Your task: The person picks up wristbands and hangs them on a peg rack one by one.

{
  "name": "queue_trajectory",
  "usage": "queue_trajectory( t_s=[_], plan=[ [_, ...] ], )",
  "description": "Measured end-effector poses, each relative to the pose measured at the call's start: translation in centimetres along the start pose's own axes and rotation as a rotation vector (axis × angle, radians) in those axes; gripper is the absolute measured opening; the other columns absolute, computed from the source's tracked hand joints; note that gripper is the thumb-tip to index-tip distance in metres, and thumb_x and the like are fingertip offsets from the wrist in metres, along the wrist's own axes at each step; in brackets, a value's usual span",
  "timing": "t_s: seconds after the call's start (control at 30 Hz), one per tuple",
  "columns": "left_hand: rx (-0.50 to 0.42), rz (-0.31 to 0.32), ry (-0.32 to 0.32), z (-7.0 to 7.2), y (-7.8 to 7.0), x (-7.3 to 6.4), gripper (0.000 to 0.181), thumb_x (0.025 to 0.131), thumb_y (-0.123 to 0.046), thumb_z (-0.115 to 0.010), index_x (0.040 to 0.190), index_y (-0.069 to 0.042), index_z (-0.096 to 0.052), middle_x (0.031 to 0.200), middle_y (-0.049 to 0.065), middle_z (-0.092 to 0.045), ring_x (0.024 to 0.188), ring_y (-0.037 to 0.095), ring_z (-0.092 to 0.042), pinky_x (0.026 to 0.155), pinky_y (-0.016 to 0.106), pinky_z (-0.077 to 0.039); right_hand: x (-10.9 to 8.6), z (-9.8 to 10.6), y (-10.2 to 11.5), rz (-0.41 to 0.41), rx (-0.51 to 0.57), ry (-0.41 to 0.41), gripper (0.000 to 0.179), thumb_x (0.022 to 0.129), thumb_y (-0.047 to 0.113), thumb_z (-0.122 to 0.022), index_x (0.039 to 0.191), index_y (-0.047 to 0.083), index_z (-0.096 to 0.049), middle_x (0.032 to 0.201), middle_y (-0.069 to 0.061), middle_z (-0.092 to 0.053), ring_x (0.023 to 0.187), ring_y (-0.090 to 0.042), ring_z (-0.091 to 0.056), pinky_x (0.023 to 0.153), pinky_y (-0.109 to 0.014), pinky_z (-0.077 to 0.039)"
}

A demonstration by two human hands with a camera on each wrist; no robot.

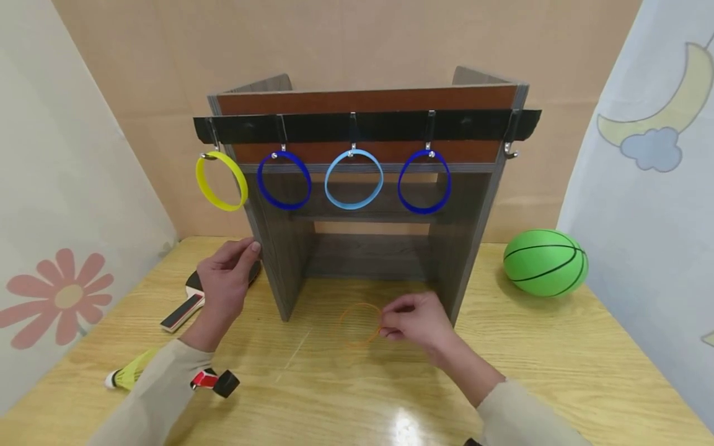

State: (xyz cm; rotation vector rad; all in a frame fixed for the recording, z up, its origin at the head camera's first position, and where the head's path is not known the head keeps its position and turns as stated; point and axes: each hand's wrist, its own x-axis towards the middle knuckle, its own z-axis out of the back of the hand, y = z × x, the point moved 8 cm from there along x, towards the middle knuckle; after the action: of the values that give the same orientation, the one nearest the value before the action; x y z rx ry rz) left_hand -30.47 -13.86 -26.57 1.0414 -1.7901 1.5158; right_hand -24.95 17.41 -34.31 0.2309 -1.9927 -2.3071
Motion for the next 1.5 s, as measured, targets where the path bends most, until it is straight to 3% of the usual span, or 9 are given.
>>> queue_trajectory(
  t_s=[0.4,0.57,0.83,1.0,1.13,1.33,1.5],
  plan=[
    [-0.015,0.004,-0.003,-0.3,-0.3,0.1,0.012,0.082,0.012,-0.066,0.093,0.017,-0.066,0.075,0.003,-0.065,0.061,0.013,-0.058,0.055,0.017,-0.046,-2.6,3.7,6.8,0.173,0.134,0.009,0.005,0.083,-0.006,-0.067,0.088,-0.005,-0.07,0.082,-0.015,-0.068,0.07,-0.022,-0.068,0.067,-0.036,-0.056],
    [0.0,0.002,0.0,-0.2,-0.3,0.1,0.011,0.082,0.011,-0.067,0.092,0.016,-0.067,0.075,0.005,-0.065,0.058,0.018,-0.056,0.053,0.017,-0.044,-4.0,5.4,9.0,0.25,0.216,0.023,0.011,0.085,-0.01,-0.063,0.088,-0.002,-0.071,0.082,-0.014,-0.069,0.07,-0.022,-0.068,0.066,-0.033,-0.056],
    [0.016,0.005,0.002,-0.1,-0.4,0.1,0.011,0.083,0.01,-0.067,0.093,0.015,-0.068,0.075,0.007,-0.064,0.063,0.015,-0.06,0.056,0.018,-0.048,-5.6,9.1,12.3,0.416,0.426,0.057,0.026,0.089,-0.022,-0.046,0.095,-0.011,-0.069,0.086,-0.02,-0.069,0.071,-0.026,-0.069,0.065,-0.033,-0.056],
    [0.014,0.001,0.002,0.0,-0.3,0.0,0.012,0.082,0.011,-0.067,0.094,0.015,-0.068,0.075,0.006,-0.065,0.062,0.015,-0.06,0.054,0.017,-0.047,-6.5,11.9,14.0,0.438,0.541,-0.039,0.026,0.089,-0.023,-0.044,0.093,-0.014,-0.068,0.085,-0.024,-0.068,0.067,-0.029,-0.068,0.062,-0.034,-0.056],
    [0.012,0.004,0.004,0.0,-0.4,-0.1,0.012,0.082,0.013,-0.065,0.094,0.015,-0.068,0.075,0.007,-0.064,0.061,0.013,-0.059,0.053,0.017,-0.046,-6.8,14.3,15.4,0.482,0.569,-0.149,0.023,0.088,-0.024,-0.045,0.093,-0.016,-0.067,0.082,-0.025,-0.067,0.062,-0.031,-0.067,0.057,-0.034,-0.056],
    [0.002,0.004,0.007,0.0,-0.4,-0.1,0.012,0.082,0.015,-0.064,0.094,0.016,-0.067,0.076,0.005,-0.064,0.065,0.013,-0.061,0.057,0.017,-0.048,-6.9,16.5,17.4,0.607,0.594,-0.166,0.025,0.09,-0.024,-0.041,0.095,-0.018,-0.065,0.081,-0.025,-0.067,0.062,-0.031,-0.068,0.056,-0.031,-0.055],
    [0.005,0.002,0.011,-0.1,-0.4,-0.1,0.012,0.082,0.014,-0.065,0.094,0.016,-0.066,0.076,0.004,-0.065,0.067,0.012,-0.062,0.059,0.018,-0.05,-6.6,17.6,17.3,0.567,0.678,-0.25,0.021,0.089,-0.022,-0.046,0.093,-0.017,-0.067,0.08,-0.024,-0.067,0.059,-0.032,-0.067,0.056,-0.032,-0.055]
  ],
)
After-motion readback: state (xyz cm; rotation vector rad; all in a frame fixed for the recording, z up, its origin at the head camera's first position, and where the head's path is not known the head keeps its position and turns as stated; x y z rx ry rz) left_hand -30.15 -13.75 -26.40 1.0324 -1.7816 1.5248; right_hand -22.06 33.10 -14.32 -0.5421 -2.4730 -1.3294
